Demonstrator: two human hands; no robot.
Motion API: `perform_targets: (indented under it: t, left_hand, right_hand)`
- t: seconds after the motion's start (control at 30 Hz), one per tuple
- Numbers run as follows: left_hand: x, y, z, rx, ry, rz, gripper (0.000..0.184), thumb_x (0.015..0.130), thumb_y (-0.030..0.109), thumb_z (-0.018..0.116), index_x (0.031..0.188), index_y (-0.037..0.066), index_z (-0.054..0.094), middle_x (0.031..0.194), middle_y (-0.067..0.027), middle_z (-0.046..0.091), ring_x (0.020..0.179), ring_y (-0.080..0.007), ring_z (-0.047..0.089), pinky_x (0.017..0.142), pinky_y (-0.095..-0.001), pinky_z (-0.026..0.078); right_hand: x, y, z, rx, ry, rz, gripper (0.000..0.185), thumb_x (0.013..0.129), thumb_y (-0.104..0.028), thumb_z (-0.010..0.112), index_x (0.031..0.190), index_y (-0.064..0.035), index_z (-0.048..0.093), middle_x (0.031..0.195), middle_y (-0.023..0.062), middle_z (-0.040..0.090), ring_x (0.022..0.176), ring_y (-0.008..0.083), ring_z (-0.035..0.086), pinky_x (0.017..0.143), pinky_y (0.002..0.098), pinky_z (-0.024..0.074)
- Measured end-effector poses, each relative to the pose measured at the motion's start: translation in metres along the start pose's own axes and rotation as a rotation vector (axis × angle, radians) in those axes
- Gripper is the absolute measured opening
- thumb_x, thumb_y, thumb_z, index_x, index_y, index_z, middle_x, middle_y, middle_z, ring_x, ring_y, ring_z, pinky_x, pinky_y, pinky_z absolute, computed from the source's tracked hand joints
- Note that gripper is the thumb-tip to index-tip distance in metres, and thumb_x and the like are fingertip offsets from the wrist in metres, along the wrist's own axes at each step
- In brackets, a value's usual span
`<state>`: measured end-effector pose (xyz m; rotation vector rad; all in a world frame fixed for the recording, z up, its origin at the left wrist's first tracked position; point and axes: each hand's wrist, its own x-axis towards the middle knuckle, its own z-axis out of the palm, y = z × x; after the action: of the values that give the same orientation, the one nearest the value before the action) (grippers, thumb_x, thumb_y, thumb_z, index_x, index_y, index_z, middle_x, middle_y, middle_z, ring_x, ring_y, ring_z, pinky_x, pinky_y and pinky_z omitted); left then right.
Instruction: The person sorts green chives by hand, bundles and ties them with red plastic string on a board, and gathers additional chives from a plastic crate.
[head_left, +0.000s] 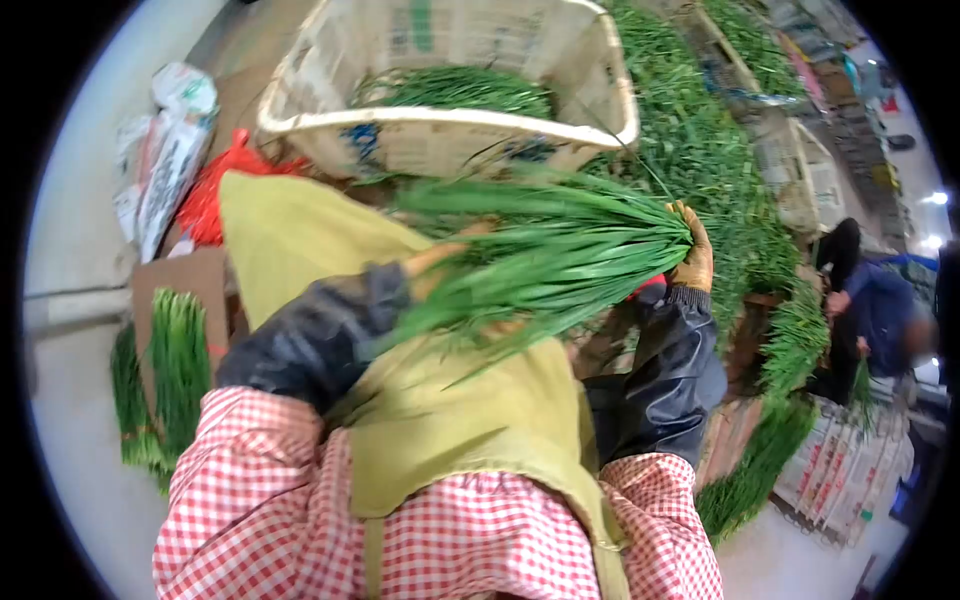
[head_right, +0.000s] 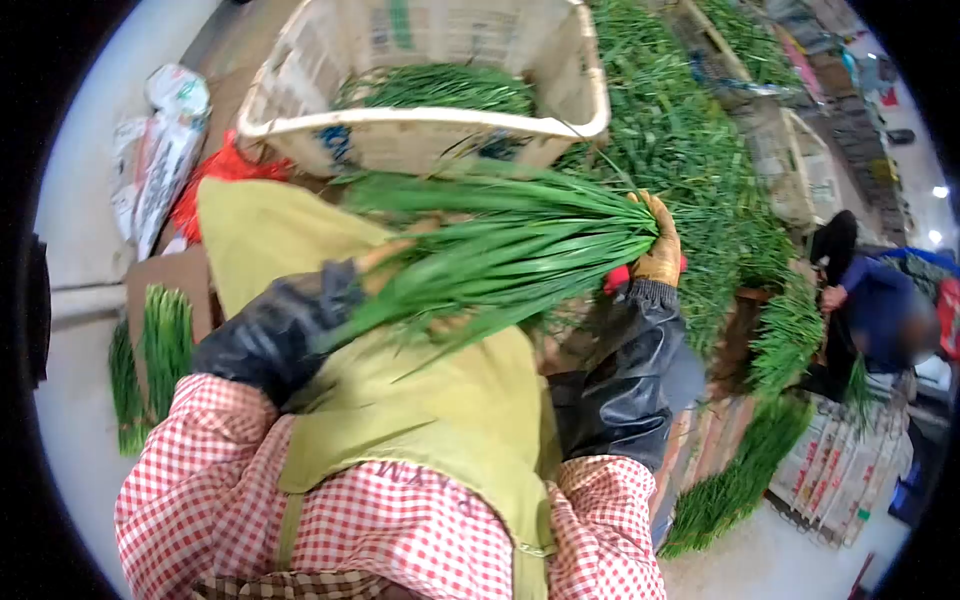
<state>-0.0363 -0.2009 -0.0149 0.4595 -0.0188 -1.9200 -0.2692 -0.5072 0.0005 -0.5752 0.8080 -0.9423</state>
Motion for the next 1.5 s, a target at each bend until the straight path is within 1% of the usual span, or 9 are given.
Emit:
perform_targets:
  t: [0.1, 0.3, 0.53, 0.63, 0.73, 0.83, 1.0, 1.3, 1.5]
  left_hand:
    - [-0.017, 0.040, -0.015, -0.047, -0.062, -0.420, 0.079, 0.089, 0.065, 0.041, 0.139, 0.004, 0.037, 0.124, -0.0275, 0.054, 0.103, -0.0409, 0.061, 0.078, -0.0557, 0.055]
    - [-0.027, 0.086, 0.033, 0.304, -0.106, -0.179, 0.101, 0.080, 0.077, 0.040, 0.141, -0.002, 0.026, 0.128, -0.0291, 0.049, 0.099, -0.0445, 0.062, 0.059, -0.0444, 0.060]
    - [0.058, 0.092, 0.097, 0.093, -0.514, 0.119, 0.112, 0.067, 0.091, 0.033, 0.138, 0.005, 0.044, 0.138, -0.0248, 0.043, 0.129, -0.0457, 0.036, 0.107, -0.0582, 0.020]
    - [0.054, 0.074, 0.059, 0.196, -0.255, 0.474, 0.082, 0.080, 0.074, 0.042, 0.123, 0.006, 0.055, 0.127, -0.0172, 0.053, 0.121, -0.0315, 0.046, 0.111, -0.0535, 0.019]
    - [0.047, 0.060, -0.005, 0.541, 0.263, 0.852, 0.056, 0.090, 0.053, 0.050, 0.120, 0.006, 0.052, 0.115, -0.0096, 0.059, 0.110, -0.0160, 0.054, 0.115, -0.0483, 0.021]
    - [0.054, 0.057, -0.024, 0.016, -0.013, 0.547, 0.052, 0.092, 0.048, 0.050, 0.121, 0.005, 0.050, 0.114, -0.0078, 0.059, 0.108, -0.0155, 0.054, 0.113, -0.0441, 0.026]
    - [0.079, 0.033, -0.089, -0.856, -0.254, 0.223, 0.046, 0.094, 0.039, 0.051, 0.123, 0.004, 0.048, 0.114, -0.0072, 0.058, 0.106, -0.0163, 0.054, 0.106, -0.0373, 0.037]
    - [0.070, 0.050, -0.049, -0.322, -0.235, 0.374, 0.031, 0.083, 0.019, 0.069, 0.107, 0.002, 0.058, 0.098, -0.0072, 0.062, 0.093, -0.0177, 0.062, 0.080, -0.0296, 0.054]
    - [0.071, 0.052, -0.049, -0.121, 0.013, 0.301, 0.034, 0.085, 0.018, 0.065, 0.112, -0.001, 0.058, 0.111, -0.0173, 0.063, 0.090, -0.0272, 0.067, 0.075, -0.0391, 0.058]
  right_hand:
    - [0.026, -0.086, -0.025, -0.190, 0.010, -0.157, 0.025, 0.085, -0.010, 0.063, 0.106, 0.0038, 0.062, 0.104, 0.0169, 0.066, 0.095, 0.0290, 0.062, 0.086, 0.0386, 0.0517]
    - [-0.010, -0.162, 0.133, -0.678, -0.102, -1.147, 0.021, 0.079, -0.008, 0.074, 0.093, 0.0002, 0.062, 0.089, 0.0117, 0.068, 0.075, 0.0203, 0.065, 0.071, 0.0315, 0.0541]
    - [-0.067, -0.032, 0.267, -1.344, -0.920, -1.856, 0.028, 0.073, -0.008, 0.067, 0.101, -0.0085, 0.063, 0.097, 0.0093, 0.066, 0.087, 0.0252, 0.064, 0.078, 0.0366, 0.0525]
    - [-0.073, 0.055, 0.244, -1.700, -1.475, -1.463, 0.034, 0.073, -0.024, 0.068, 0.101, -0.0075, 0.060, 0.098, 0.0104, 0.059, 0.095, 0.0288, 0.059, 0.089, 0.0417, 0.0481]
    - [-0.063, 0.119, 0.188, -1.259, -1.581, -1.122, 0.037, 0.073, -0.032, 0.068, 0.098, -0.0060, 0.058, 0.103, 0.0128, 0.055, 0.104, 0.0326, 0.054, 0.099, 0.0475, 0.0393]
    - [-0.069, 0.138, 0.169, -1.236, -1.535, -1.050, 0.038, 0.072, -0.024, 0.068, 0.104, -0.0071, 0.058, 0.107, 0.0115, 0.056, 0.106, 0.0316, 0.054, 0.100, 0.0492, 0.0370]
    - [-0.065, 0.153, 0.155, -1.229, -1.280, -1.012, 0.048, 0.066, -0.010, 0.066, 0.113, -0.0103, 0.059, 0.112, 0.0053, 0.059, 0.107, 0.0274, 0.056, 0.102, 0.0472, 0.0371]
    - [-0.060, 0.150, 0.145, -0.071, -0.635, 0.068, 0.050, 0.099, -0.043, 0.041, 0.105, 0.0035, 0.056, 0.082, 0.0109, 0.065, 0.077, 0.0210, 0.064, 0.087, 0.0348, 0.0476]
    - [-0.060, 0.126, 0.125, -0.396, -0.217, -0.155, 0.040, 0.095, -0.034, 0.052, 0.113, 0.0008, 0.054, 0.092, 0.0100, 0.063, 0.081, 0.0187, 0.061, 0.075, 0.0309, 0.0498]
